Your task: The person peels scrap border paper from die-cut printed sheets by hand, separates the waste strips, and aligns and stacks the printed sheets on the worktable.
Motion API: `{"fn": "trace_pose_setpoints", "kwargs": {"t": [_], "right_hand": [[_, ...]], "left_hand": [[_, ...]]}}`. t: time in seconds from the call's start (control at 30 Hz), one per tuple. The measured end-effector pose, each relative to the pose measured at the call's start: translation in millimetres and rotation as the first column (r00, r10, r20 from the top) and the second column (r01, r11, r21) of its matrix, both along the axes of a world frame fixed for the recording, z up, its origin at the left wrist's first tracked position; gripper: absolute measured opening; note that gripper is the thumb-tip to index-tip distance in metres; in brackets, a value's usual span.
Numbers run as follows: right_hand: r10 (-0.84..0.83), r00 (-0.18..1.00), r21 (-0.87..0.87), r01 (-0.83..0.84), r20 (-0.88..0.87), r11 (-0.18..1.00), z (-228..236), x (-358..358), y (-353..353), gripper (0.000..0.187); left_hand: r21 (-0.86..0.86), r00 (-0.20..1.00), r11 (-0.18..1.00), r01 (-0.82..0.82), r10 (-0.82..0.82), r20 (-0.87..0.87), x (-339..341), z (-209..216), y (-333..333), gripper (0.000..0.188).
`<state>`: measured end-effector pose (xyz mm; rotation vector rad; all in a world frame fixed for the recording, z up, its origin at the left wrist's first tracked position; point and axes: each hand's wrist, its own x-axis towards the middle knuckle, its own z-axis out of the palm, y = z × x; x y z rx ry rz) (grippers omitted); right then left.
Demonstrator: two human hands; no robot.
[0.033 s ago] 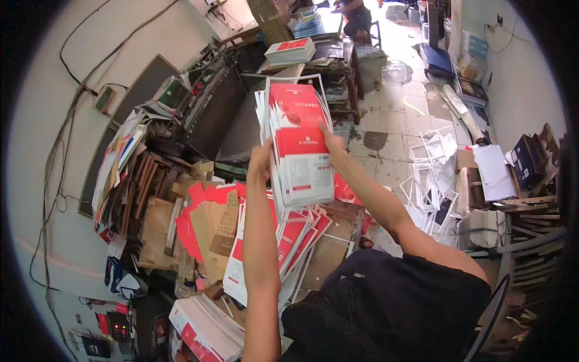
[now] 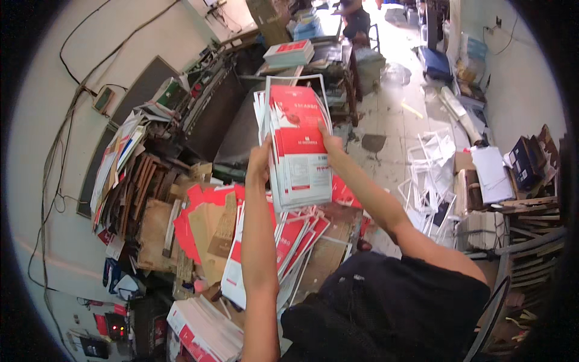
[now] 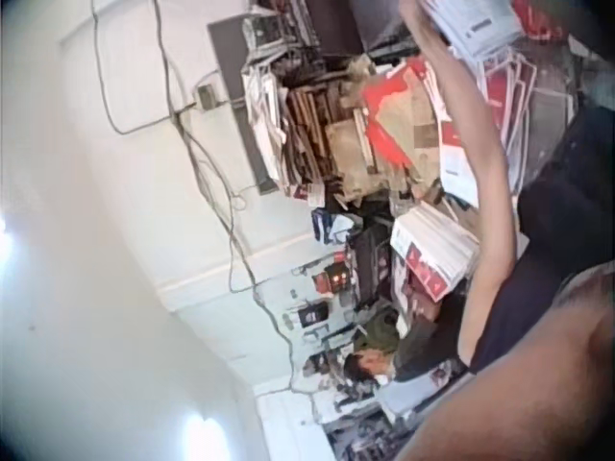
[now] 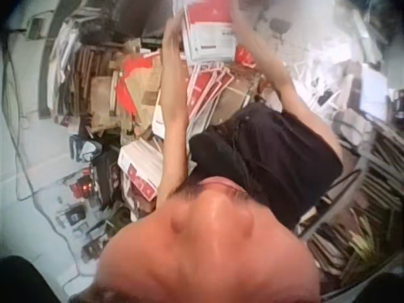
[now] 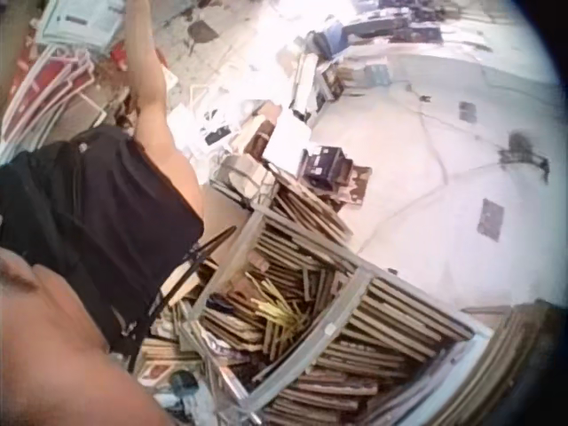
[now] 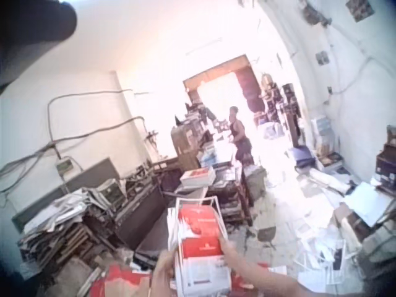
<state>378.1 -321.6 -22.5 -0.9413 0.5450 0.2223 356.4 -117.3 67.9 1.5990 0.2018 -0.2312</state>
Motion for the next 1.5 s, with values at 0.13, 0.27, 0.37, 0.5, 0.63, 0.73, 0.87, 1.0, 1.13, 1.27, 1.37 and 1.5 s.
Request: {"fn": "trace_pose_setpoints", "kwargs": {"t": [0.13,0.27,0.37,0.5,0.63,0.73,0.87,1.0,1.13,1.27,1.37,1.5], "right_hand": [[-0.093,0.984,0.004,0.093,0.155,0.996,-42,-4,3,0.088],[-0.069,0.974,0.200,0.025,0.217,0.979,-64,-64,-24,0.087],[-0.007,0.934,0.462,-0.170,0.357,0.870,-46,-112,-28,0.084],[-0.017,0.990,0.353,-0.033,0.138,0.935,-46,-149,-29,0.082],[-0.180,0.983,0.291,0.162,0.033,0.943,-62,-149,-38,0.078],[-0.161,0.986,0.188,0.150,0.043,0.971,-53,-153,-56,0.073],[-0.141,0.973,0.217,0.100,0.182,0.971,-47,-149,-105,0.072],[-0.070,0.963,0.322,-0.018,0.260,0.947,-17,-160,-95,0.065],[-0.030,0.976,0.261,-0.028,0.214,0.965,-5,-151,-62,0.064],[-0.201,0.969,0.346,0.140,0.146,0.928,-3,-136,-68,0.070],[-0.290,0.942,0.314,0.227,0.171,0.922,1,-139,-74,0.072],[-0.291,0.939,0.331,0.221,0.181,0.917,0,-148,-47,0.071]], "left_hand": [[0.282,0.991,0.957,-0.069,0.033,0.132,-27,-11,-5,0.072],[0.186,0.974,0.983,-0.011,-0.031,0.223,-84,-30,-47,0.043],[0.307,0.910,0.946,-0.102,-0.035,0.412,-113,-44,-62,0.038],[0.247,0.912,0.963,-0.104,-0.007,0.410,-134,-55,-67,0.033],[0.372,0.930,0.909,-0.188,0.043,0.364,-143,-30,-60,0.035],[0.352,0.958,0.925,-0.145,0.042,0.283,-153,-21,-36,0.038],[0.339,0.984,0.940,0.038,-0.094,0.149,-140,1,9,0.041],[0.398,0.939,0.908,-0.133,-0.012,0.343,-93,-23,67,0.037],[0.626,0.782,0.775,-0.088,-0.336,0.525,-69,-38,26,0.057],[0.709,0.828,0.654,-0.263,-0.225,0.514,-85,8,4,0.084],[0.595,0.725,0.723,-0.351,-0.192,0.662,-129,48,-45,0.071],[0.715,0.850,0.673,-0.190,-0.251,0.463,-160,30,-94,0.068]]}}
